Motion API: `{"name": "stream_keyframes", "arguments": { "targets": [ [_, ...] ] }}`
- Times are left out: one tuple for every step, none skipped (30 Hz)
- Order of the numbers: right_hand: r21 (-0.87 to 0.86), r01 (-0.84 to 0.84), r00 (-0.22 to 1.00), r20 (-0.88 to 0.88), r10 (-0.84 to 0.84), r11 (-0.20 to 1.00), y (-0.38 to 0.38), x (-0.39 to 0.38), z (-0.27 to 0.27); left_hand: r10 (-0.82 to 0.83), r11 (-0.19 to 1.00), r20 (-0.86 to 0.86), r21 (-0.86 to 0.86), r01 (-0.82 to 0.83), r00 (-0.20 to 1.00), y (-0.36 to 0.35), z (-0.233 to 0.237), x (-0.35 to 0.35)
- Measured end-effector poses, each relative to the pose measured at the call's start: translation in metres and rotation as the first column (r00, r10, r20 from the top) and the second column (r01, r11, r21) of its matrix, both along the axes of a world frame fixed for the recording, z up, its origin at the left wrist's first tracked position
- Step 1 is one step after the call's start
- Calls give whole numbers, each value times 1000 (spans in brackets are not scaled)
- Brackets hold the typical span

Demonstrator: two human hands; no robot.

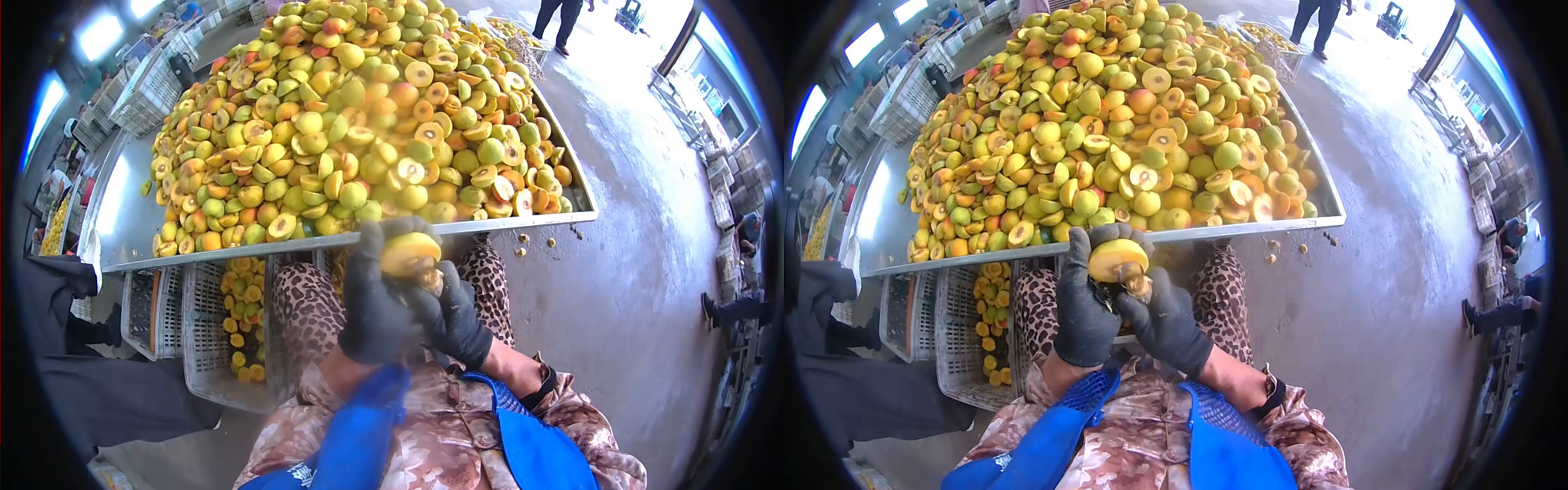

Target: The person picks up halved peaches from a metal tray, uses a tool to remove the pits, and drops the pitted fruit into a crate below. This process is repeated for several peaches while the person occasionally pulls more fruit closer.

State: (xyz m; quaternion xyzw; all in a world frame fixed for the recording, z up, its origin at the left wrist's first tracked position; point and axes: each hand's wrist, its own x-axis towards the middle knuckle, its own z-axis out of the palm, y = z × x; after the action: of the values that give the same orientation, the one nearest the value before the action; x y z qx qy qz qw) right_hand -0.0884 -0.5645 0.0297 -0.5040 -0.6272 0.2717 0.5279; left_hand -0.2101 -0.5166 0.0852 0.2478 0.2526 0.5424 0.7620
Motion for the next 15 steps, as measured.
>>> {"name": "stream_keyframes", "arguments": {
  "targets": [
    [6, -8, 1000, 22, 8, 1000, 1, -1, 1, -9, 1000, 4, 0, 9, 1000, 0, 0, -2],
    [13, -16, 999, 46, 15, 1000, 3, -1, 3, 6, 999, -40, 35, -4, 999, 1, 0, -2],
    [17, -25, 997, 72, 23, 1000, 4, -1, 4, 23, 997, -83, 69, -18, 996, 1, -1, -2],
    [10, -36, 997, 72, 35, 999, 5, -1, 5, 71, 990, -174, 135, -47, 982, 2, -4, -1],
    [3, -47, 996, 72, 47, 999, 5, -1, 7, 123, 976, -261, 205, -69, 958, 2, -5, -1],
    [-11, -63, 997, 49, 63, 998, 5, -1, 12, 123, 978, -245, 197, -75, 962, 1, -5, -1],
    [-13, -75, 996, 36, 76, 997, 6, -1, 13, 123, 978, -229, 191, -79, 966, 1, -3, -1],
    [-15, -88, 996, 22, 88, 996, 6, -1, 15, 121, 979, -215, 185, -81, 969, 1, -1, -1],
    [-7, -96, 995, 16, 96, 995, 5, -2, 13, 142, 965, -238, 249, -81, 961, 1, -2, -1],
    [-3, -112, 994, 11, 112, 994, 5, -1, 12, 166, 947, -260, 310, -80, 951, 1, -5, -1],
    [0, -127, 992, 6, 127, 992, 4, 0, 11, 190, 926, -279, 369, -77, 941, 1, -8, 0],
    [0, -147, 989, 0, 147, 989, 4, 2, 11, 192, 923, -286, 379, -73, 939, 0, -10, -1],
    [-1, -163, 987, -5, 163, 987, 3, 4, 10, 191, 919, -292, 388, -66, 937, -1, -11, -1],
    [-32, -186, 981, -65, 184, 982, 3, 2, -2, 182, 914, -290, 401, -53, 939, 0, -12, 2],
    [-55, -182, 978, -109, 176, 982, 2, 0, -24, 373, 812, -525, 584, 5, 765, -1, -26, -3]
  ]
}}
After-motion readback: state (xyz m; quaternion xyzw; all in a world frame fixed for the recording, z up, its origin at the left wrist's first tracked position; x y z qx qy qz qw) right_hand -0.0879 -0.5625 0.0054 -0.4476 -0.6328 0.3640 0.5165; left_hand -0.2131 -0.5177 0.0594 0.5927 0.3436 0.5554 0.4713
